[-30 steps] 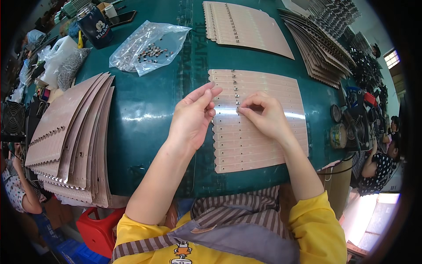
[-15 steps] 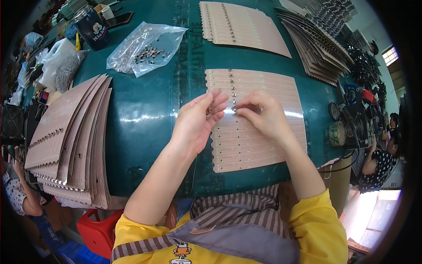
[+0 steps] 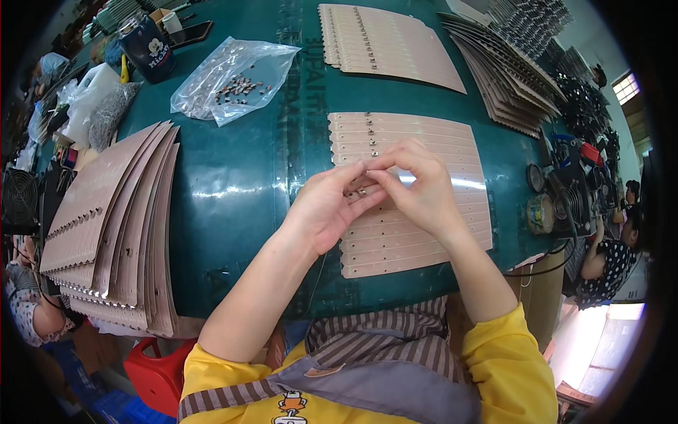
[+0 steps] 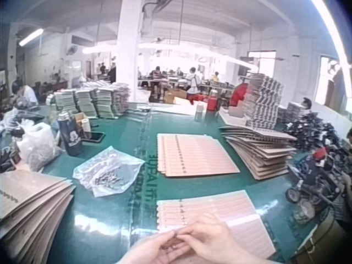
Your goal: The person inserts metal connectors into the holes of circuit board panels by hand, solders components onto the LED strips using a soldering iron, and attaches connectors to another panel.
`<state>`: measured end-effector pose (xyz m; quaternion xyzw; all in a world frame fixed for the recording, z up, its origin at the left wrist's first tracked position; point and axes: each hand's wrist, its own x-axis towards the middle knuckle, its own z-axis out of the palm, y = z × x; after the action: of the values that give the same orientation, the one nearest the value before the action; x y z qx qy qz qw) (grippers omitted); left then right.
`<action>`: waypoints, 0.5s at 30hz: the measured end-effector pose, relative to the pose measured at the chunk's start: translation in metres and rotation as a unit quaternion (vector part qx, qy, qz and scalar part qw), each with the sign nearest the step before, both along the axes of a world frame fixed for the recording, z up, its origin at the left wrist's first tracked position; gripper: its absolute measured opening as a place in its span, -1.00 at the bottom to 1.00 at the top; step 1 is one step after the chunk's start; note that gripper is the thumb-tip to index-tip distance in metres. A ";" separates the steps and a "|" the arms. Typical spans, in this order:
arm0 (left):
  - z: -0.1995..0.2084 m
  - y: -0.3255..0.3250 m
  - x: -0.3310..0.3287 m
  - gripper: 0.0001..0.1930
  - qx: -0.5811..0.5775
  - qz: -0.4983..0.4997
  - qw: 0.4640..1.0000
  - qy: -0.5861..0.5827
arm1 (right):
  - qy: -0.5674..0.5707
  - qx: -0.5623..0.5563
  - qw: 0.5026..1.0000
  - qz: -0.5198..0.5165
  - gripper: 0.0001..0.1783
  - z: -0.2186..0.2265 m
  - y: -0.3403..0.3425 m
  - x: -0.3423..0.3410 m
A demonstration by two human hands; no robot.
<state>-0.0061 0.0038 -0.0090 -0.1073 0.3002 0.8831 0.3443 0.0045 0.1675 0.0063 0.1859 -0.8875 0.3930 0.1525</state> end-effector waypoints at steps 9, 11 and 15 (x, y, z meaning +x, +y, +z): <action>0.005 -0.007 -0.006 -0.54 -0.095 0.127 0.986 0.055 | -0.155 -0.007 0.988 0.002 -0.93 -0.013 0.015 0.010; 0.005 -0.006 -0.006 -0.54 -0.092 0.128 0.986 0.049 | -0.154 0.001 0.988 0.001 -0.93 -0.011 0.013 0.010; 0.005 -0.006 -0.005 -0.56 -0.099 0.130 0.986 0.045 | -0.153 0.024 0.988 -0.006 -0.93 -0.012 0.012 0.007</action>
<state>-0.0114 -0.0019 -0.0036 -0.1391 0.3843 0.8904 0.2003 0.0119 0.1793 -0.0061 0.1218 -0.9107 0.3944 0.0124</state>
